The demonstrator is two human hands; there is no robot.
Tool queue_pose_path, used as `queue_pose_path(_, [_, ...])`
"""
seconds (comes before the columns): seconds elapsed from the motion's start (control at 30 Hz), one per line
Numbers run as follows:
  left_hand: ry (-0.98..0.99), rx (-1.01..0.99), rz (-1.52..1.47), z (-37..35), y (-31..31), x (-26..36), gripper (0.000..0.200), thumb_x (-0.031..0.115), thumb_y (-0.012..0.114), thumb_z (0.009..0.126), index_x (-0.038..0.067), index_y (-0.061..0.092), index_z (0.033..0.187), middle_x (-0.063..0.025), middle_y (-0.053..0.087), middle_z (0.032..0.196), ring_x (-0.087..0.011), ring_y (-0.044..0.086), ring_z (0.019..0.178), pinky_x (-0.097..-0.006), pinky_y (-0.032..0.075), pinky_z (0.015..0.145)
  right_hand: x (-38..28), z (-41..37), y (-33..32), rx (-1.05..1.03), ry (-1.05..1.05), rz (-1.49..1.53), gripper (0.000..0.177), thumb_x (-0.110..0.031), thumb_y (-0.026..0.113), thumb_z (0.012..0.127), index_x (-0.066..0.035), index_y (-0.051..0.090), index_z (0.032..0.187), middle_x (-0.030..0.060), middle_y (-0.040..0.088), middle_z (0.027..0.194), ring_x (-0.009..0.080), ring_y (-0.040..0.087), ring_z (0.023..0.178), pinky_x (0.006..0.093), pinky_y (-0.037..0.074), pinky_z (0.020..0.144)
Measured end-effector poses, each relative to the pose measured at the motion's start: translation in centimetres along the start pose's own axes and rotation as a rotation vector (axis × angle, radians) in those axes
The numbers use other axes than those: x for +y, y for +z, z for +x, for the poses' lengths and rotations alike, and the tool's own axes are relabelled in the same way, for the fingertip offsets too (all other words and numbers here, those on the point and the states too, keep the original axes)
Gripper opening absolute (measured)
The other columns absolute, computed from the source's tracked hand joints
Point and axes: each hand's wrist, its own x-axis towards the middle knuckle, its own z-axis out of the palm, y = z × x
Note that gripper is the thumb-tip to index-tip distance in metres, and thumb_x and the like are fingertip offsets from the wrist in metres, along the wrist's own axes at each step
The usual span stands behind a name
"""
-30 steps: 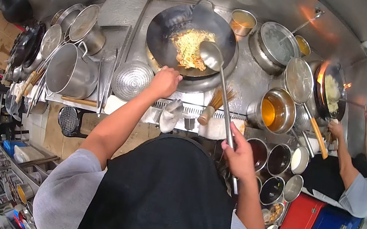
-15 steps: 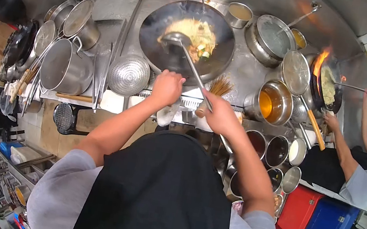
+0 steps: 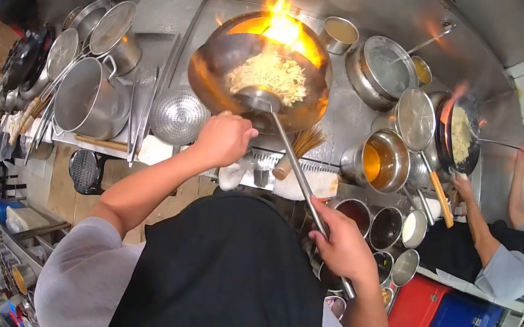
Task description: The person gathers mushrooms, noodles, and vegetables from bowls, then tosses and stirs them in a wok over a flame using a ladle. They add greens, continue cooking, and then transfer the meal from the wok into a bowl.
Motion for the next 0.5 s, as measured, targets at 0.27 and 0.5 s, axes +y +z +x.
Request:
queue_pose_path(0.27, [0.025,0.133,0.069,-0.6,8.8,-3.1,0.03,0.026,0.063,0.099,0.003,0.07,0.082,-0.0203,0.072,0.085,-0.042,0.067,0.087,-0.0549,0.052,0.077,4.2,12.1,4.3,0.202,-0.145,-0.134,0.063,-0.001,0.069,0.088,-0.001,0.054,0.149,0.0291,0.066,0.129,0.0445,0.064,0.122,0.0461,0.05,0.107])
queue_pose_path(0.5, [0.031,-0.107,0.024,-4.1,6.9,-3.6,0.028,0.024,0.061,0.1,0.005,0.07,0.082,-0.0192,0.071,0.088,-0.0388,0.064,0.09,-0.0517,0.05,0.073,5.1,11.4,7.4,0.353,-0.209,0.158,0.068,0.008,0.067,0.09,-0.007,0.052,0.155,0.014,0.07,0.113,0.0189,0.067,0.102,0.0312,0.055,0.092])
